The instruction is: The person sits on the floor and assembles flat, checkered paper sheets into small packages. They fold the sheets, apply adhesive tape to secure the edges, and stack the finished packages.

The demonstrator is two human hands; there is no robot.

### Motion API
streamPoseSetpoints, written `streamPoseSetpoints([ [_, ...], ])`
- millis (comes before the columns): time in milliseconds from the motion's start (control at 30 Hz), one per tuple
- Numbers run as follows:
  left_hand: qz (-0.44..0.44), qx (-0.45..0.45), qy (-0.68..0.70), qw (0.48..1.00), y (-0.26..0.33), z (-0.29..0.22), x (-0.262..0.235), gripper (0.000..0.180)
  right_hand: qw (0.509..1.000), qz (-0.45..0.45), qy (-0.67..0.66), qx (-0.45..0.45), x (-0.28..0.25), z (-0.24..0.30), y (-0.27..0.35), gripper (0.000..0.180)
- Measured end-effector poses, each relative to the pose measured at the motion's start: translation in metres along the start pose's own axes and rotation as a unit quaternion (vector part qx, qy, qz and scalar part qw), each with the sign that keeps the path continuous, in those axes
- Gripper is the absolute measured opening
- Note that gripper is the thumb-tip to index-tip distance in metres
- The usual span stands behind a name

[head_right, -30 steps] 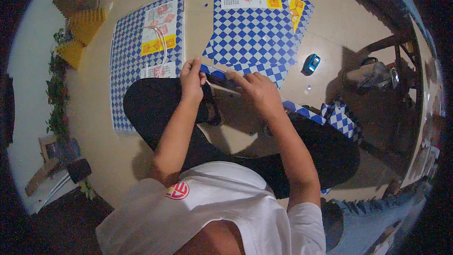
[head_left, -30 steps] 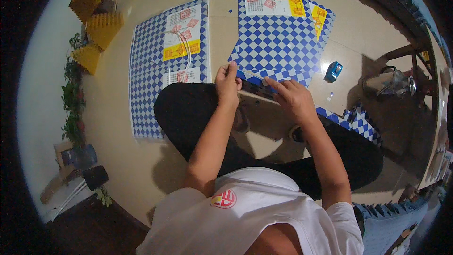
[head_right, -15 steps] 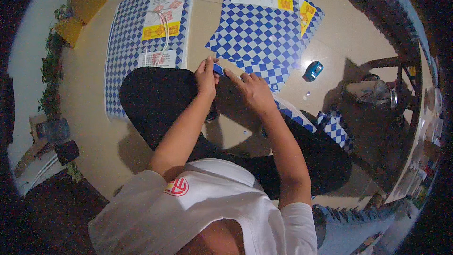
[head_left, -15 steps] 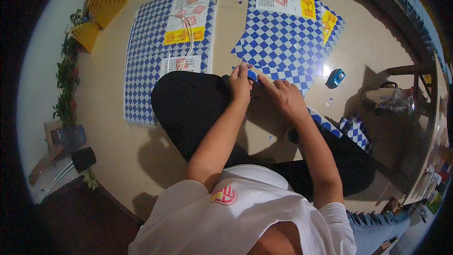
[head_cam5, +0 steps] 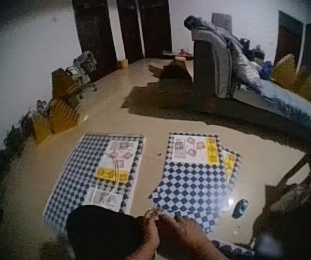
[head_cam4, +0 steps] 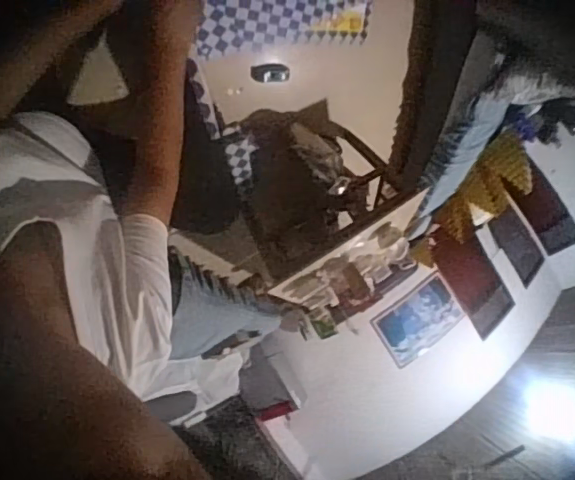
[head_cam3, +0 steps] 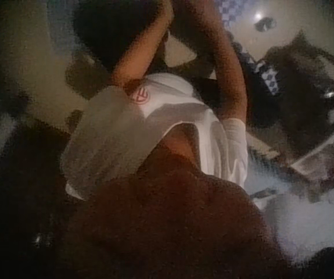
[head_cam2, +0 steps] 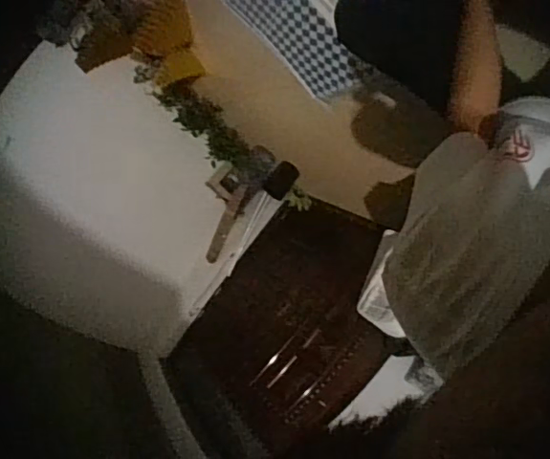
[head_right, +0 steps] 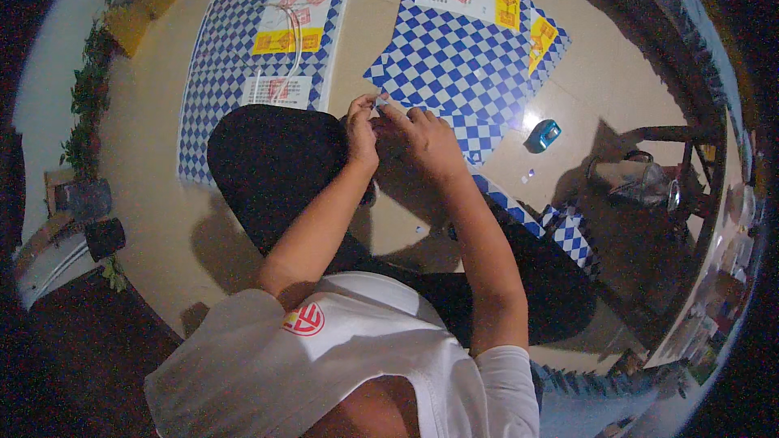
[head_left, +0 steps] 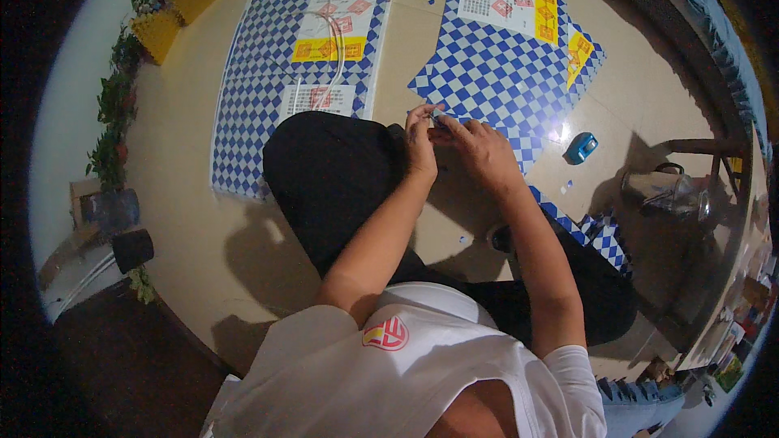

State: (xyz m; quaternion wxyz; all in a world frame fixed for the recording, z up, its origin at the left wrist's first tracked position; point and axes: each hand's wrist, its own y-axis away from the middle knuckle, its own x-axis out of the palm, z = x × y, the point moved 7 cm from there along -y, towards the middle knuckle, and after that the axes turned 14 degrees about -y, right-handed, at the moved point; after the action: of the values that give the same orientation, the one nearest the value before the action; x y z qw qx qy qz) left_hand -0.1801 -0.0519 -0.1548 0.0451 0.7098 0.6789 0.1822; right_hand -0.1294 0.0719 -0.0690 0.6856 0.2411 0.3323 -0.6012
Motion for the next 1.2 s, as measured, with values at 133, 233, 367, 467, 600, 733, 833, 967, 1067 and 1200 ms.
streamPoseSetpoints([
  [133,-0.006,0.053,-0.016,0.998,-0.002,0.010,-0.008,0.022,0.998,-0.024,-0.022,-0.049,0.000,0.002,0.000,0.054],
  [233,-0.014,0.028,-0.067,0.997,0.003,0.000,-0.006,0.022,0.998,-0.027,-0.027,-0.046,-0.001,0.001,-0.001,0.050],
  [367,-0.036,0.135,-0.095,0.986,-0.003,0.002,-0.013,0.023,0.998,-0.020,-0.025,-0.049,0.000,0.007,-0.012,0.041],
  [467,-0.029,0.102,-0.167,0.980,-0.004,0.002,-0.013,0.024,0.999,0.020,-0.011,-0.031,0.005,0.000,-0.024,0.034],
  [600,0.000,0.089,-0.161,0.983,-0.006,0.002,-0.013,0.020,0.996,0.074,-0.042,-0.008,0.011,-0.002,-0.033,0.027],
  [733,0.026,0.075,-0.176,0.981,-0.010,0.004,-0.014,0.015,0.986,0.040,-0.158,-0.019,0.011,-0.009,-0.036,0.025],
  [833,0.041,0.058,-0.141,0.987,-0.015,0.013,-0.014,0.014,0.983,0.024,-0.180,-0.013,0.009,-0.015,-0.037,0.023],
  [967,0.030,0.063,-0.125,0.990,-0.018,0.018,-0.016,0.014,0.967,0.010,-0.247,0.052,0.011,-0.022,-0.041,0.020],
  [1067,0.038,0.046,-0.084,0.995,-0.014,0.005,-0.008,0.015,0.930,0.004,-0.345,0.128,0.020,-0.046,-0.038,0.021],
  [1200,0.020,-0.010,-0.100,0.995,-0.012,0.003,-0.010,0.011,0.891,0.024,-0.431,0.139,0.022,-0.057,-0.043,0.019],
])
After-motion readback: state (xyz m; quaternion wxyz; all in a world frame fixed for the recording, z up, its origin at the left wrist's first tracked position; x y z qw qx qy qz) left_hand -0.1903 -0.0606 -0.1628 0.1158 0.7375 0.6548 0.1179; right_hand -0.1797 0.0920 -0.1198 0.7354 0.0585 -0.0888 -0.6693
